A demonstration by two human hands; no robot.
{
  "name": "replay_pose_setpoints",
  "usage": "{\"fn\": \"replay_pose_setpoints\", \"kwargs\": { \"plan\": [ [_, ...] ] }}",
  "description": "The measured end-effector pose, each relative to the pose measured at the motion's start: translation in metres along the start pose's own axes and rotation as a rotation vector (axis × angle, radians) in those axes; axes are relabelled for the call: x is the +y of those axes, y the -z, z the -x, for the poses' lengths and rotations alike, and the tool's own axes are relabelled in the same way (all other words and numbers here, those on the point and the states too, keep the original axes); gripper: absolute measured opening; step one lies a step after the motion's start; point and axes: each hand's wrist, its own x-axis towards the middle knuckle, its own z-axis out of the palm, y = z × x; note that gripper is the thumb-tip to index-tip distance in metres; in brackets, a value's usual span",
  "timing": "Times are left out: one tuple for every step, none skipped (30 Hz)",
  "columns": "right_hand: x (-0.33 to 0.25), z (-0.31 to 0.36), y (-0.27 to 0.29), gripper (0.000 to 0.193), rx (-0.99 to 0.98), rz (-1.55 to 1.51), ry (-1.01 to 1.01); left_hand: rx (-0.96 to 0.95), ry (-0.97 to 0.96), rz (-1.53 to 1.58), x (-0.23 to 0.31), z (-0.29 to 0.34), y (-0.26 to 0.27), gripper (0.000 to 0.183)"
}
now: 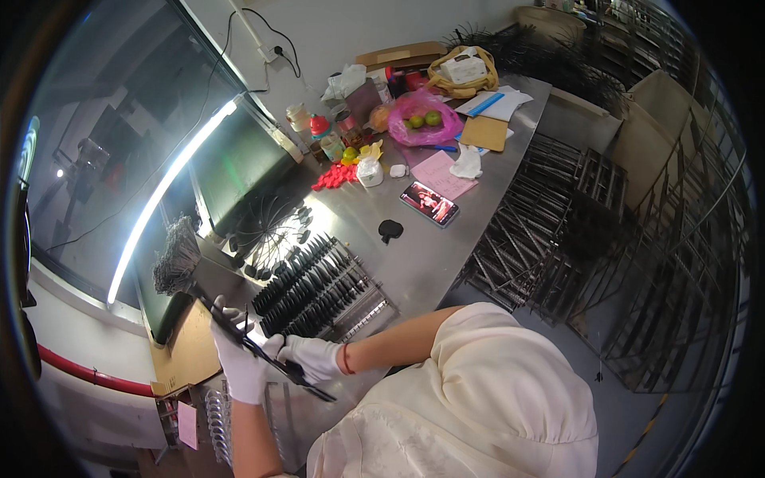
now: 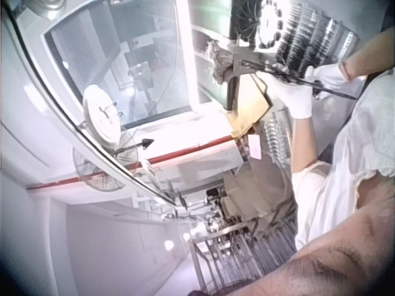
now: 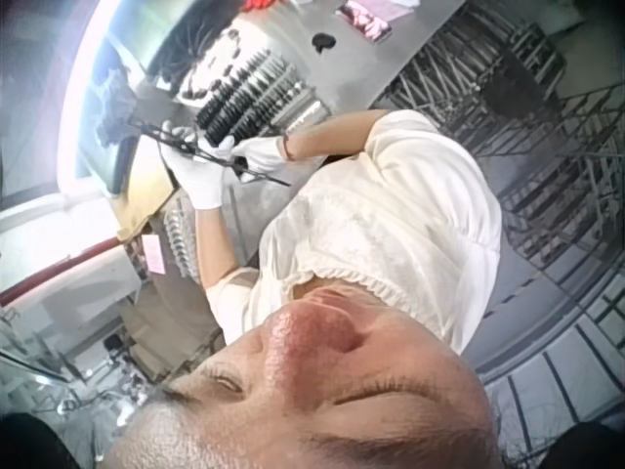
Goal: The person repeatedly picks up black plastic components and inserts them into slots on a metal rack, then places clear plastic pieces onto the rack. The person continues this cycle, filling the rack with components.
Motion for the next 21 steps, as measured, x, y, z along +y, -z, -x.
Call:
{"fn": "replay_pose_setpoints", "kwargs": {
  "plan": [
    [0.003,0.006,0.006,0.027,-0.146,-0.804,-0.152,-0.076,0.034,-0.004,0.000,-0.006,0.006,0.114],
    [0.007,0.017,0.017,0.026,-0.075,-1.690,-0.556,-0.094,0.124,0.031,-0.002,-0.012,0.010,0.113],
    [0.016,0.023,0.019,0.030,-0.095,-1.799,-0.619,-0.087,0.145,0.105,-0.003,-0.018,0.016,0.111],
    [0.025,0.026,0.021,0.035,-0.270,-2.000,-0.706,-0.050,0.046,0.001,-0.003,-0.021,0.021,0.111],
    [0.035,0.033,0.022,0.035,-0.387,-2.338,-0.755,-0.011,-0.058,-0.082,-0.002,-0.022,0.025,0.110],
    [0.043,0.033,0.021,0.038,-0.547,-3.007,-0.914,-0.010,-0.106,-0.118,0.000,-0.021,0.027,0.107],
    [0.050,0.035,0.020,0.036,-0.672,-3.345,-1.056,0.014,-0.213,-0.219,0.003,-0.018,0.025,0.107],
    [0.055,0.035,0.021,0.033,-0.638,-3.411,-1.035,0.008,-0.300,-0.329,0.008,-0.015,0.024,0.107],
    [0.056,0.032,0.022,0.030,-0.556,-3.534,-0.914,0.020,-0.381,-0.426,0.013,-0.012,0.021,0.107],
    [0.056,0.029,0.023,0.025,-0.610,-3.377,-1.009,-0.024,-0.409,-0.446,0.017,-0.011,0.013,0.099],
    [0.053,0.025,0.025,0.021,-0.615,-3.281,-1.008,-0.038,-0.495,-0.596,0.021,-0.010,0.008,0.092],
    [0.050,0.021,0.027,0.017,-0.672,-3.108,-1.087,-0.082,-0.421,-0.592,0.023,-0.014,0.000,0.093],
    [0.044,0.017,0.032,0.011,-0.376,-2.988,-1.126,-0.140,-0.352,-0.566,0.023,-0.018,-0.004,0.094],
    [0.042,0.013,0.029,0.008,-0.138,-2.932,-1.266,-0.201,-0.343,-0.536,0.021,-0.027,-0.007,0.098],
    [0.038,0.012,0.035,0.007,-0.194,-3.348,-1.881,-0.228,-0.309,-0.529,0.016,-0.034,-0.008,0.098],
    [0.040,0.012,0.031,0.007,-0.241,-3.531,-1.628,-0.265,-0.255,-0.501,0.011,-0.040,-0.004,0.098],
    [0.039,0.011,0.035,0.027,0.019,-3.287,-1.264,-0.250,-0.320,-0.533,0.005,-0.044,0.001,0.099],
    [0.046,0.017,0.032,0.036,-0.164,-3.268,-1.252,-0.199,-0.279,-0.544,-0.001,-0.042,0.004,0.098],
    [0.053,0.023,0.031,0.045,-0.404,-3.237,-1.355,-0.186,-0.264,-0.471,-0.006,-0.043,0.008,0.098],
    [0.062,0.033,0.029,0.055,-0.519,-3.215,-1.197,-0.176,-0.251,-0.455,-0.011,-0.041,0.008,0.101],
    [0.069,0.036,0.028,0.054,-0.567,-3.109,-1.114,-0.160,-0.343,-0.389,-0.014,-0.041,0.008,0.103]
  ]
}}
